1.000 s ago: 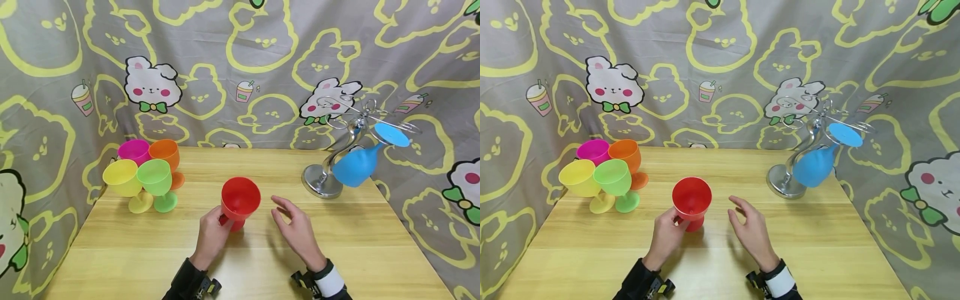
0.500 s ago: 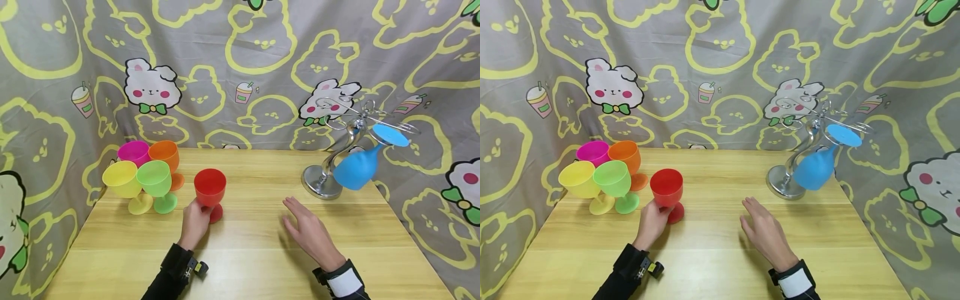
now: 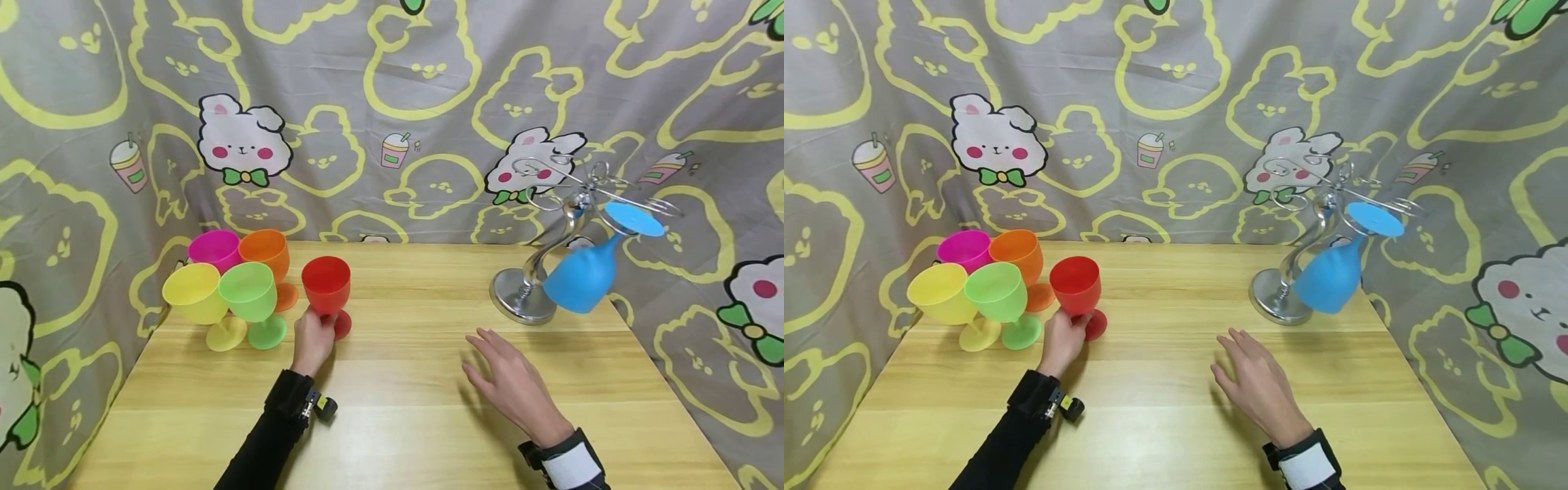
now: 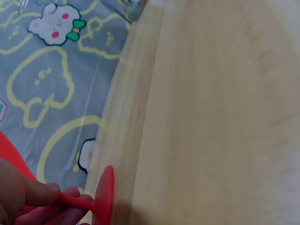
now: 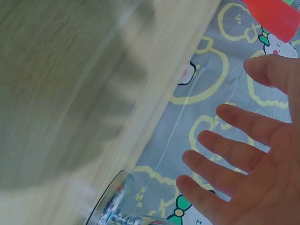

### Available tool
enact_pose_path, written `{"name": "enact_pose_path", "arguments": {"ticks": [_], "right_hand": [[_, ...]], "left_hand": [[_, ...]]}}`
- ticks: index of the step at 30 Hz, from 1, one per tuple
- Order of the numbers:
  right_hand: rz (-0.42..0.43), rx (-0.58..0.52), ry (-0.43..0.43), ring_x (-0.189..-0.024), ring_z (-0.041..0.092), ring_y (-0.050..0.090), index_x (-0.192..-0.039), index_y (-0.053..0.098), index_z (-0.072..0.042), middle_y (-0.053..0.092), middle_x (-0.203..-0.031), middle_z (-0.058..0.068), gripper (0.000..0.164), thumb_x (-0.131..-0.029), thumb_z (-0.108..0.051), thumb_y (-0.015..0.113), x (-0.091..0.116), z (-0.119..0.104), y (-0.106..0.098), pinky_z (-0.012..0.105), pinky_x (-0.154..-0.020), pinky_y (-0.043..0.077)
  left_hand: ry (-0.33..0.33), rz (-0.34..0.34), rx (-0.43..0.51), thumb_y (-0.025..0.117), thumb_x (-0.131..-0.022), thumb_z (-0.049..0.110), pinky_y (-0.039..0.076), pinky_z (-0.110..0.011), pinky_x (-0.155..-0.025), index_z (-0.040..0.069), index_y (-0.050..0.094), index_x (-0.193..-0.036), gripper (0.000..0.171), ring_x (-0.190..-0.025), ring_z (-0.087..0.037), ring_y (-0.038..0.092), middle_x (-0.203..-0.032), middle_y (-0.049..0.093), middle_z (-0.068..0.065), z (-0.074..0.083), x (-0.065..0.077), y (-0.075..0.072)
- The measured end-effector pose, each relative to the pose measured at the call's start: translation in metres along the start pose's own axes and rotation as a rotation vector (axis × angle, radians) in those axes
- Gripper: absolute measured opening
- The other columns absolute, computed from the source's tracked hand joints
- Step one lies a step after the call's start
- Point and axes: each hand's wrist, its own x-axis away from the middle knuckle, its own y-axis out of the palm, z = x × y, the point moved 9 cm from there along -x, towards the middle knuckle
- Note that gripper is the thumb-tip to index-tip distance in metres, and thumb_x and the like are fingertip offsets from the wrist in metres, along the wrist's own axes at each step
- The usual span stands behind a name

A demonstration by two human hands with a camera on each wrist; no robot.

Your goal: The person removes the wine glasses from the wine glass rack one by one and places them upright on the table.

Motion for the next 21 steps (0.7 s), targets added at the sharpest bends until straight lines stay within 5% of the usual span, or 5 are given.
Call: {"name": "enact_pose_path", "arguments": {"ticks": [13, 21], "right_hand": [[-0.029, -0.027, 0.023, -0.116, 0.031, 0.049, -0.123, 0.056, -0.014, 0.049, -0.133, 0.012, 0.048, -0.083, -0.041, 0.063, 0.004, 0.005, 0.005, 0.049, -0.087, 0.047], [-0.052, -0.041, 0.037, -0.116, 0.032, 0.050, -0.121, 0.058, -0.012, 0.048, -0.133, 0.013, 0.047, -0.083, -0.040, 0.063, 0.005, 0.007, 0.010, 0.049, -0.088, 0.047]], "left_hand": [[0.024, 0.055, 0.025, 0.058, -0.086, 0.004, 0.043, -0.044, -0.087, 0.000, 0.059, -0.097, 0.012, -0.095, -0.033, 0.056, -0.093, 0.062, -0.016, -0.012, -0.044, -0.002], [-0.050, 0.058, -0.012, 0.057, -0.088, 0.011, 0.044, -0.046, -0.087, 0.003, 0.055, -0.100, 0.015, -0.096, -0.035, 0.056, -0.094, 0.062, -0.015, -0.021, -0.056, -0.003]]}}
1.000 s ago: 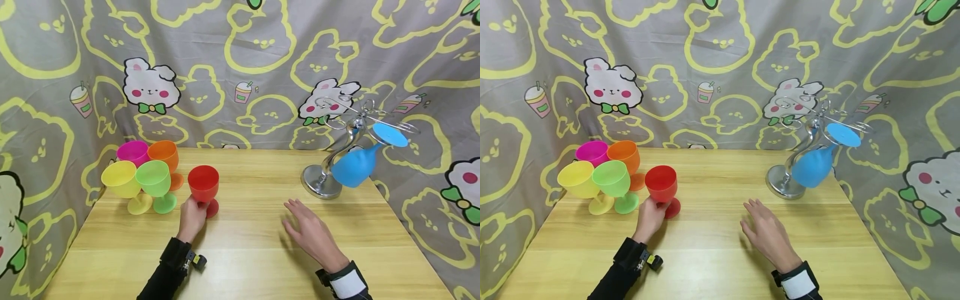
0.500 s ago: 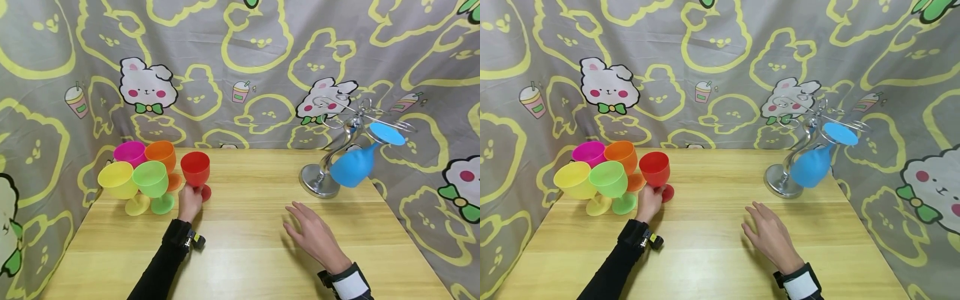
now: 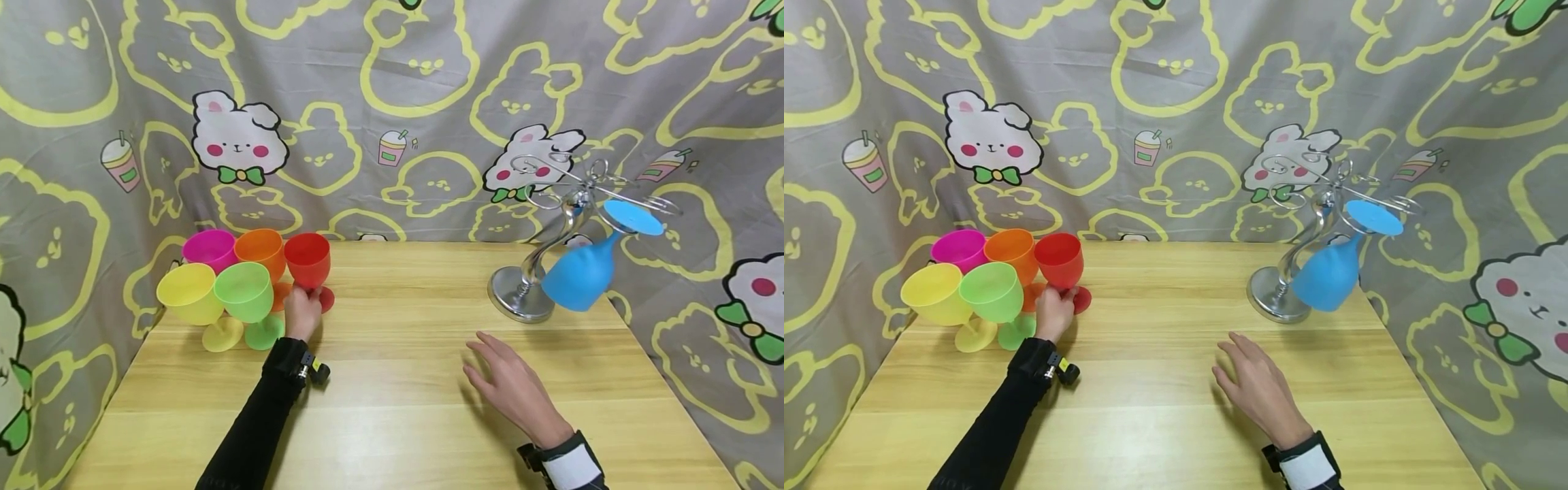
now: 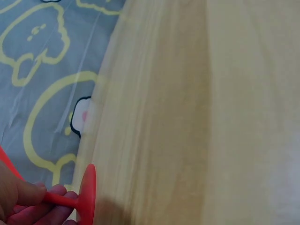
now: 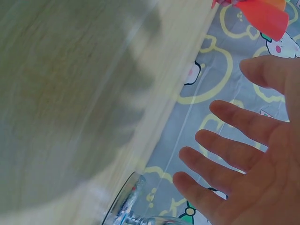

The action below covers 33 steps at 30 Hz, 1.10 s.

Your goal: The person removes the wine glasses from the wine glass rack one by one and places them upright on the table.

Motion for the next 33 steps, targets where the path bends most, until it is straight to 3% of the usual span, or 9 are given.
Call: {"name": "enact_pose_path", "arguments": {"ticks": [9, 13, 20, 22, 26, 30, 33], "right_hand": [[-0.011, -0.020, 0.016, -0.116, 0.031, 0.050, -0.117, 0.060, -0.013, 0.048, -0.133, 0.014, 0.043, -0.083, -0.037, 0.064, 0.002, 0.001, 0.004, 0.049, -0.086, 0.048], [-0.012, -0.032, 0.007, -0.115, 0.031, 0.051, -0.115, 0.061, -0.013, 0.048, -0.133, 0.014, 0.040, -0.084, -0.037, 0.064, 0.003, 0.000, 0.005, 0.049, -0.086, 0.048], [-0.028, -0.034, 0.009, -0.114, 0.032, 0.051, -0.116, 0.061, -0.012, 0.049, -0.132, 0.015, 0.040, -0.084, -0.036, 0.063, 0.004, 0.001, 0.006, 0.049, -0.085, 0.048], [-0.030, -0.031, 0.013, -0.114, 0.032, 0.051, -0.118, 0.059, -0.011, 0.049, -0.132, 0.015, 0.042, -0.084, -0.037, 0.063, 0.004, 0.001, 0.006, 0.049, -0.086, 0.048], [-0.034, -0.038, 0.032, -0.116, 0.032, 0.049, -0.123, 0.056, -0.011, 0.047, -0.134, 0.014, 0.047, -0.084, -0.038, 0.063, 0.003, 0.002, 0.006, 0.050, -0.087, 0.047], [-0.043, -0.049, 0.057, -0.119, 0.031, 0.046, -0.126, 0.053, -0.011, 0.044, -0.137, 0.012, 0.051, -0.084, -0.039, 0.062, 0.003, 0.002, 0.008, 0.051, -0.090, 0.045], [-0.046, -0.063, 0.064, -0.121, 0.031, 0.044, -0.129, 0.050, -0.011, 0.043, -0.138, 0.012, 0.055, -0.084, -0.040, 0.062, 0.003, 0.001, 0.010, 0.051, -0.092, 0.043]], "left_hand": [[-0.044, -0.006, 0.005, 0.059, -0.087, 0.014, 0.042, -0.046, -0.092, 0.003, 0.057, -0.103, 0.019, -0.100, -0.035, 0.055, -0.099, 0.063, -0.015, -0.006, -0.005, -0.001], [-0.094, -0.016, 0.040, 0.061, -0.085, 0.016, 0.042, -0.046, -0.091, 0.004, 0.058, -0.103, 0.021, -0.101, -0.035, 0.055, -0.100, 0.064, -0.014, -0.010, -0.006, -0.003], [-0.192, -0.063, 0.318, 0.065, -0.083, 0.011, 0.044, -0.036, -0.094, 0.005, 0.056, -0.119, 0.037, -0.109, -0.025, 0.056, -0.117, 0.061, -0.013, -0.013, 0.003, -0.004], [-0.195, -0.073, 0.343, 0.065, -0.084, 0.012, 0.041, -0.037, -0.098, 0.005, 0.049, -0.127, 0.046, -0.116, -0.025, 0.051, -0.126, 0.055, -0.013, -0.010, 0.009, -0.005], [-0.174, -0.083, 0.246, 0.063, -0.086, 0.019, 0.033, -0.043, -0.104, 0.003, 0.036, -0.137, 0.061, -0.126, -0.030, 0.040, -0.137, 0.044, -0.016, -0.005, 0.025, -0.009], [-0.144, -0.086, 0.110, 0.062, -0.086, 0.025, 0.032, -0.051, -0.102, 0.002, 0.039, -0.135, 0.059, -0.124, -0.034, 0.041, -0.132, 0.047, -0.019, 0.000, 0.045, -0.013], [-0.081, -0.089, -0.011, 0.059, -0.087, 0.029, 0.033, -0.052, -0.101, 0.000, 0.040, -0.134, 0.059, -0.123, -0.035, 0.041, -0.132, 0.047, -0.019, 0.009, 0.060, -0.017]]}}
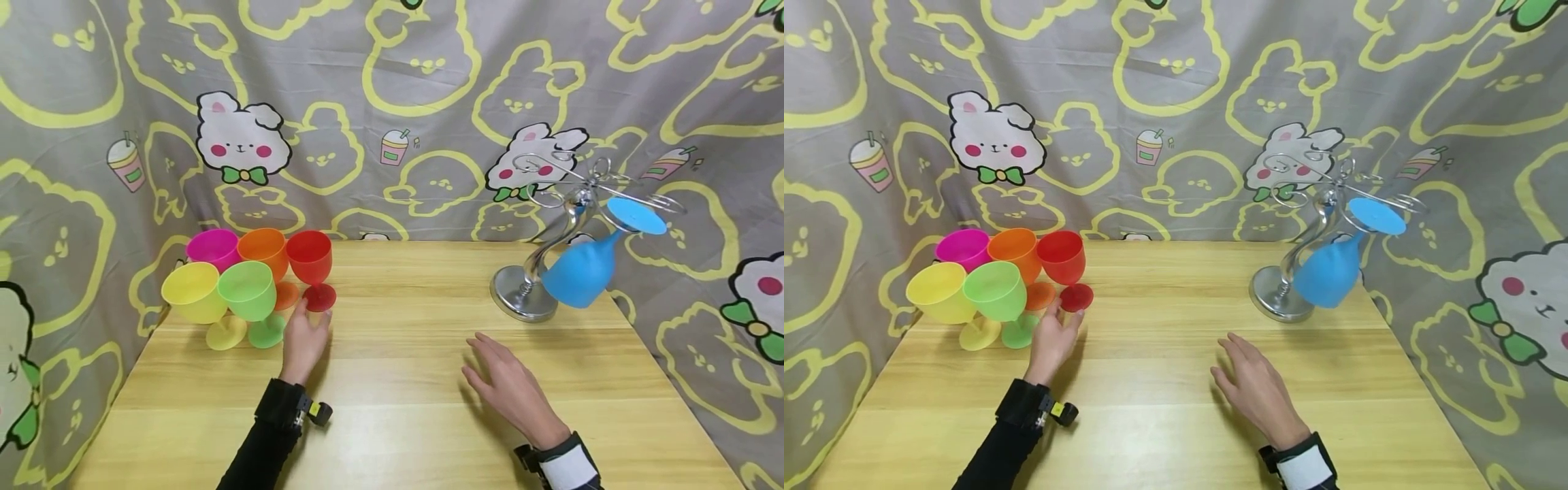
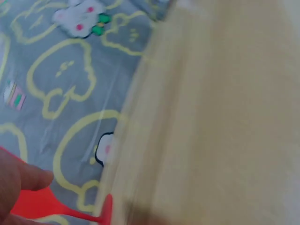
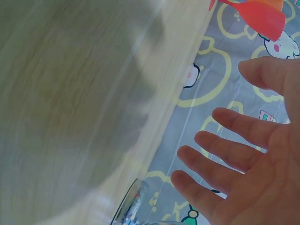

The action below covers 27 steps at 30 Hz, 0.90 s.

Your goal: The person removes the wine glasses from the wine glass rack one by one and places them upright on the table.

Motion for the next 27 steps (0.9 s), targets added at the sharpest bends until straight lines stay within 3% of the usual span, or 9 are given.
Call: {"name": "enact_pose_path", "arguments": {"ticks": [7, 13, 19, 27], "right_hand": [[0.008, 0.002, -0.009, -0.121, 0.032, 0.044, -0.132, 0.047, -0.010, 0.043, -0.138, 0.013, 0.058, -0.085, -0.041, 0.061, -0.001, -0.003, 0.001, 0.050, -0.093, 0.042], [0.007, -0.004, 0.000, -0.122, 0.031, 0.043, -0.132, 0.047, -0.011, 0.042, -0.138, 0.013, 0.057, -0.086, -0.042, 0.059, -0.002, -0.004, 0.000, 0.050, -0.093, 0.042], [0.009, -0.014, 0.007, -0.122, 0.031, 0.043, -0.131, 0.048, -0.011, 0.042, -0.138, 0.013, 0.056, -0.086, -0.042, 0.059, -0.005, -0.006, -0.001, 0.050, -0.094, 0.042], [0.017, -0.033, 0.005, -0.122, 0.031, 0.043, -0.132, 0.047, -0.011, 0.042, -0.139, 0.012, 0.056, -0.087, -0.042, 0.058, -0.008, -0.009, -0.012, 0.051, -0.093, 0.043]], "left_hand": [[0.171, 0.024, -0.282, 0.056, -0.086, 0.044, 0.042, -0.050, -0.088, 0.002, 0.047, -0.131, 0.062, -0.110, -0.035, 0.049, -0.121, 0.053, -0.017, 0.024, 0.033, 0.000], [0.265, -0.062, -0.460, 0.052, -0.084, 0.057, 0.041, -0.052, -0.087, 0.002, 0.051, -0.127, 0.070, -0.108, -0.037, 0.048, -0.119, 0.053, -0.020, 0.037, 0.056, 0.013], [0.303, -0.122, -0.490, 0.049, -0.085, 0.058, 0.037, -0.052, -0.093, 0.004, 0.050, -0.129, 0.070, -0.116, -0.036, 0.043, -0.125, 0.050, -0.019, 0.043, 0.074, 0.025], [0.339, -0.120, -0.503, 0.050, -0.085, 0.058, 0.038, -0.051, -0.095, 0.004, 0.052, -0.127, 0.068, -0.118, -0.034, 0.042, -0.126, 0.049, -0.018, 0.050, 0.087, 0.032]]}}
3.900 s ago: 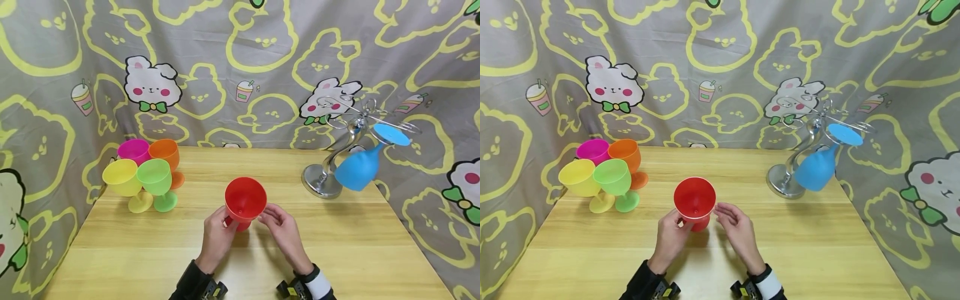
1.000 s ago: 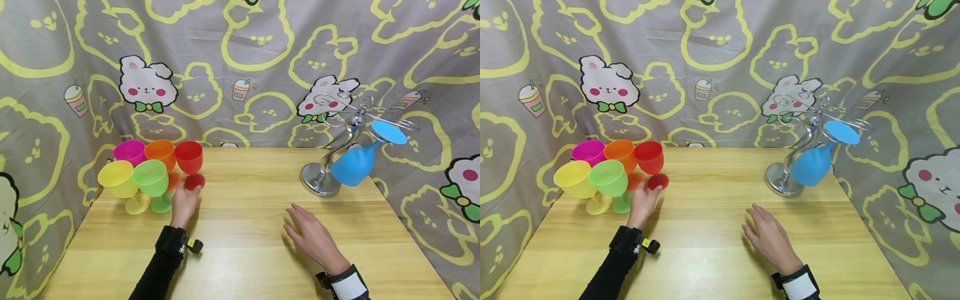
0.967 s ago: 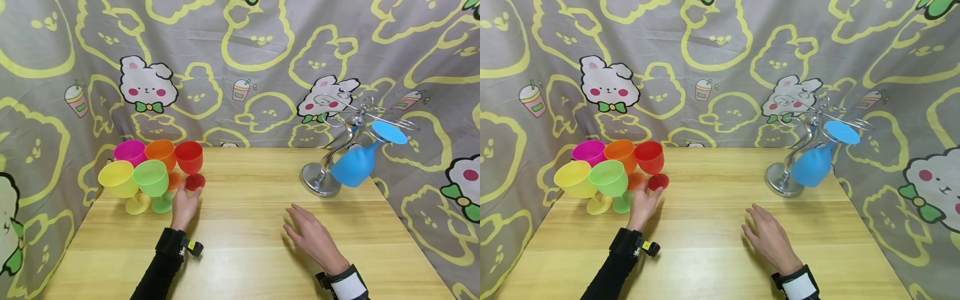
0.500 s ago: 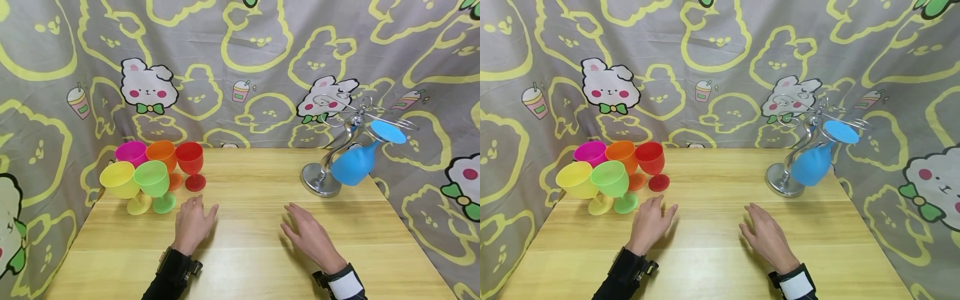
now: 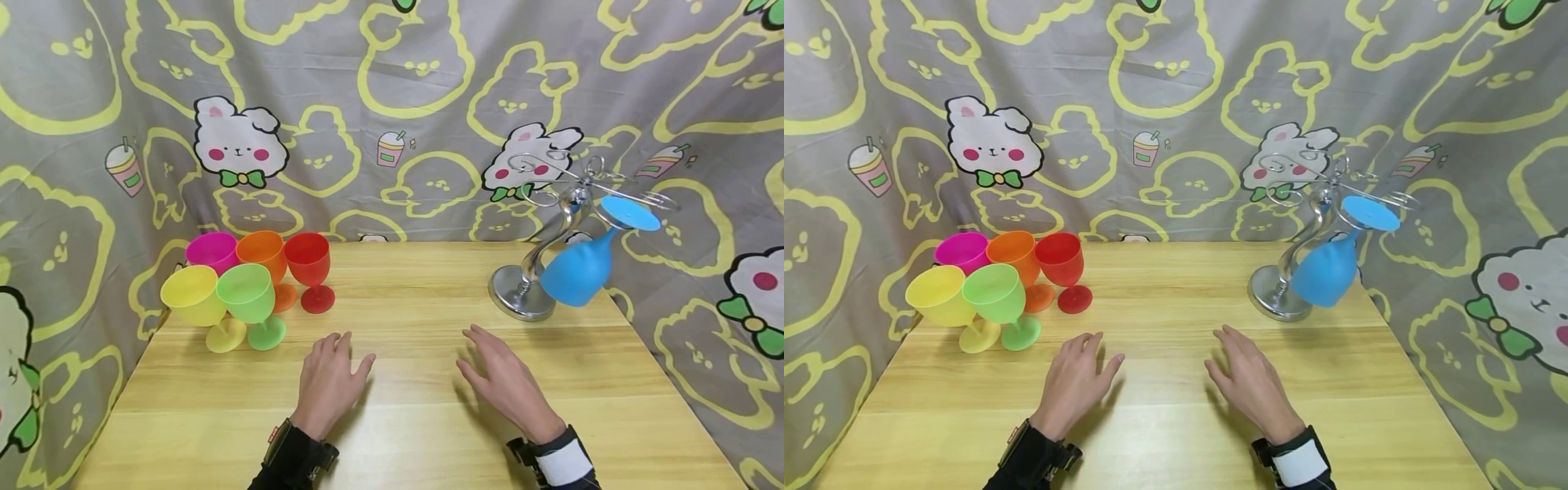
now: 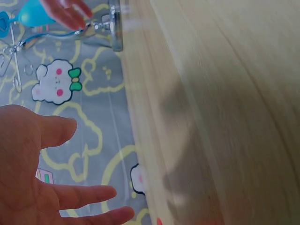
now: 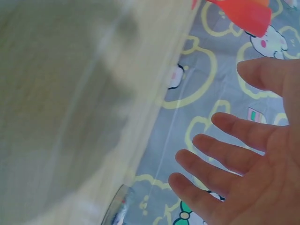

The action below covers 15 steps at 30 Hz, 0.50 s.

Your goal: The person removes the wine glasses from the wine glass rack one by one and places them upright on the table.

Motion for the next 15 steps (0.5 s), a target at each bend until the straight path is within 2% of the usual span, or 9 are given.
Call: {"name": "enact_pose_path", "arguments": {"ticks": [4, 8, 12, 15], "right_hand": [[0.023, -0.030, 0.011, -0.124, 0.032, 0.041, -0.133, 0.047, -0.012, 0.041, -0.140, 0.011, 0.055, -0.088, -0.042, 0.057, -0.005, -0.001, -0.019, 0.052, -0.095, 0.040], [0.133, -0.039, -0.021, -0.123, 0.032, 0.043, -0.132, 0.047, -0.012, 0.044, -0.137, 0.011, 0.053, -0.087, -0.035, 0.061, -0.010, -0.002, -0.056, 0.052, -0.097, 0.038], [0.360, -0.067, -0.111, -0.118, 0.028, 0.048, -0.126, 0.053, -0.009, 0.052, -0.130, 0.010, 0.046, -0.083, -0.016, 0.066, -0.013, -0.004, -0.116, 0.037, -0.100, 0.039], [0.604, -0.089, -0.157, -0.103, 0.024, 0.057, -0.117, 0.062, -0.007, 0.061, -0.118, 0.008, 0.036, -0.081, -0.009, 0.065, -0.008, -0.003, -0.170, 0.020, -0.095, 0.039]], "left_hand": [[-0.005, -0.010, 0.013, 0.049, -0.085, 0.057, 0.037, -0.051, -0.096, 0.005, 0.051, -0.128, 0.068, -0.119, -0.034, 0.042, -0.128, 0.048, -0.018, 0.001, 0.001, 0.002], [-0.018, -0.020, 0.028, 0.049, -0.085, 0.057, 0.037, -0.052, -0.096, 0.005, 0.051, -0.128, 0.068, -0.119, -0.034, 0.042, -0.128, 0.048, -0.019, 0.001, 0.002, 0.005], [-0.022, -0.019, 0.039, 0.049, -0.085, 0.057, 0.037, -0.051, -0.097, 0.005, 0.051, -0.128, 0.067, -0.119, -0.033, 0.042, -0.127, 0.049, -0.017, 0.000, 0.002, 0.007], [-0.018, -0.014, 0.052, 0.050, -0.085, 0.056, 0.037, -0.050, -0.097, 0.006, 0.051, -0.128, 0.066, -0.120, -0.032, 0.041, -0.128, 0.048, -0.018, -0.001, 0.002, 0.006]]}}
